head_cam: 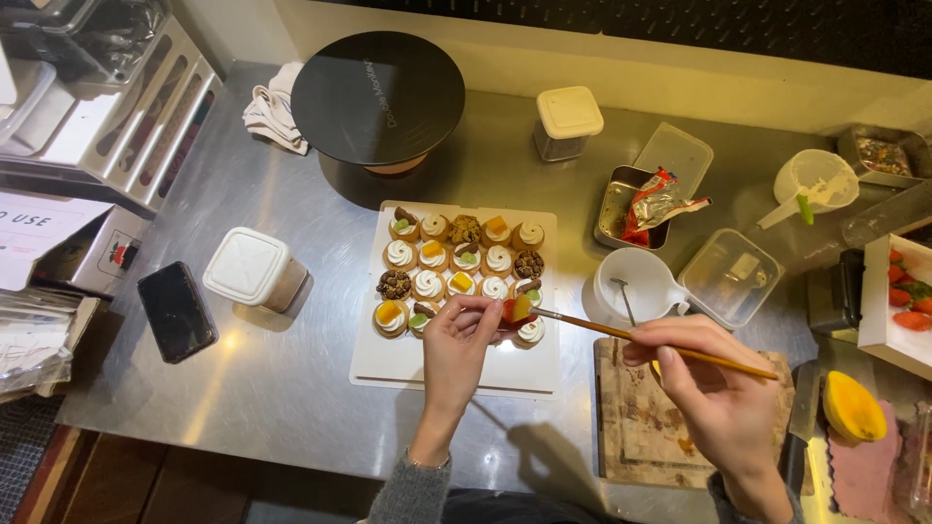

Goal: The person decorates small pastries on a tray by placing strawberries on top. They use a small brush to apply a clear glaze to each strawberry before positioning it on a pastry. The person also slices a strawberry on a cutting board and continues glazing and placing strawberries on the pastries.

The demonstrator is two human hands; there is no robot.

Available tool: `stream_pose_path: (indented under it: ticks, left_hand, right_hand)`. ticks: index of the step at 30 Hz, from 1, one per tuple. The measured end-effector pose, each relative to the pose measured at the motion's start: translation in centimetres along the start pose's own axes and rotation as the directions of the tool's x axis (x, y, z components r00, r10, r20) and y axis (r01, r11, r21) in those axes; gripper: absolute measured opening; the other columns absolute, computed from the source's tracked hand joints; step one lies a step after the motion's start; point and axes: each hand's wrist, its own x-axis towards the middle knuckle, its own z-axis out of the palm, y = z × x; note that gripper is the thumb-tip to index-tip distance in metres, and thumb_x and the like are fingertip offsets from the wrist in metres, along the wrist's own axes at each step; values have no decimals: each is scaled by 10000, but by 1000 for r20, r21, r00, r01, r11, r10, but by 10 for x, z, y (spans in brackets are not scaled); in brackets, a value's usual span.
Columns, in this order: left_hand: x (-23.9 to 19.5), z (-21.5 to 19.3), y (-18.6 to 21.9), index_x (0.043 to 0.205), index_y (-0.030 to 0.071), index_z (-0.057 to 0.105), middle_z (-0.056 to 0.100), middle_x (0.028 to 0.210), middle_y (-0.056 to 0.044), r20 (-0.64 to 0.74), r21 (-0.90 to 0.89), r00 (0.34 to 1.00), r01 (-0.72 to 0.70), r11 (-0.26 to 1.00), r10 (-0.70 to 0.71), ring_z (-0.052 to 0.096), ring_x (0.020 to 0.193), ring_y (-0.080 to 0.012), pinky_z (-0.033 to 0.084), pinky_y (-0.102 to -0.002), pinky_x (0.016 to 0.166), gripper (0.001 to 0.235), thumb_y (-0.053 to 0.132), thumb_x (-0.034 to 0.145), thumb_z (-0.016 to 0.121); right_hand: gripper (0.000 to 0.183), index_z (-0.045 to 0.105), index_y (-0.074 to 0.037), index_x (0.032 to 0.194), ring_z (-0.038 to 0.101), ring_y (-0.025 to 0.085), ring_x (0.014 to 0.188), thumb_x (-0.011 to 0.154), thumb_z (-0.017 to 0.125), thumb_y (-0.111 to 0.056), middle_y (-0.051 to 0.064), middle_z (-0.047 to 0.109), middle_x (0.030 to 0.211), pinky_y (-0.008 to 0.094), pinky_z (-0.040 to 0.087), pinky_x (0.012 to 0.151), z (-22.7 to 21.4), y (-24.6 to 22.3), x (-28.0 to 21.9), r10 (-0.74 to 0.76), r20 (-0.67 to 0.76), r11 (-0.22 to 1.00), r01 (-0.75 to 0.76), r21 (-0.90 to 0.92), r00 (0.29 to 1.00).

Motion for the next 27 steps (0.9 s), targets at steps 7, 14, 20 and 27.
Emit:
stream_pose_path:
  ticks: [7,14,20,27]
  left_hand:
    - [4,-7,-7,1214,-17,736,890,1136,-276,125,-213,985,143,967,-118,902,1004,-397,794,-485,894,265,118,1009,834]
    - [1,-5,-2,1246,6,771,865,1189,-196,131,-130,990,66,989,-49,851,1075,-283,774,-417,906,387,176,930,916]
    - [0,-8,-4,1302,19,733,866,1244,-257,190,-135,982,15,991,11,875,1080,-339,814,-467,836,377,94,965,884]
    - [2,-15,-4,1431,22,673,882,1117,-239,212,-207,977,38,978,7,874,1044,-335,806,-540,920,491,122,991,868]
  right_hand:
    - [216,834,53,1143,852,258,890,1112,633,-22,204,841,1091,336,755,855,1,-4,2,51,12,998,-51,30,999]
    - [201,805,65,1085,812,263,822,1116,617,-1,220,816,1083,326,705,809,-18,-3,-3,22,-32,998,-23,-52,999]
    - [188,775,98,1159,843,298,829,1143,624,-12,235,801,1145,349,739,832,-11,10,5,38,-71,999,-36,32,997]
    - [219,793,123,1103,799,301,824,1137,628,-17,249,800,1082,364,716,745,-10,11,15,82,-13,994,-81,70,997]
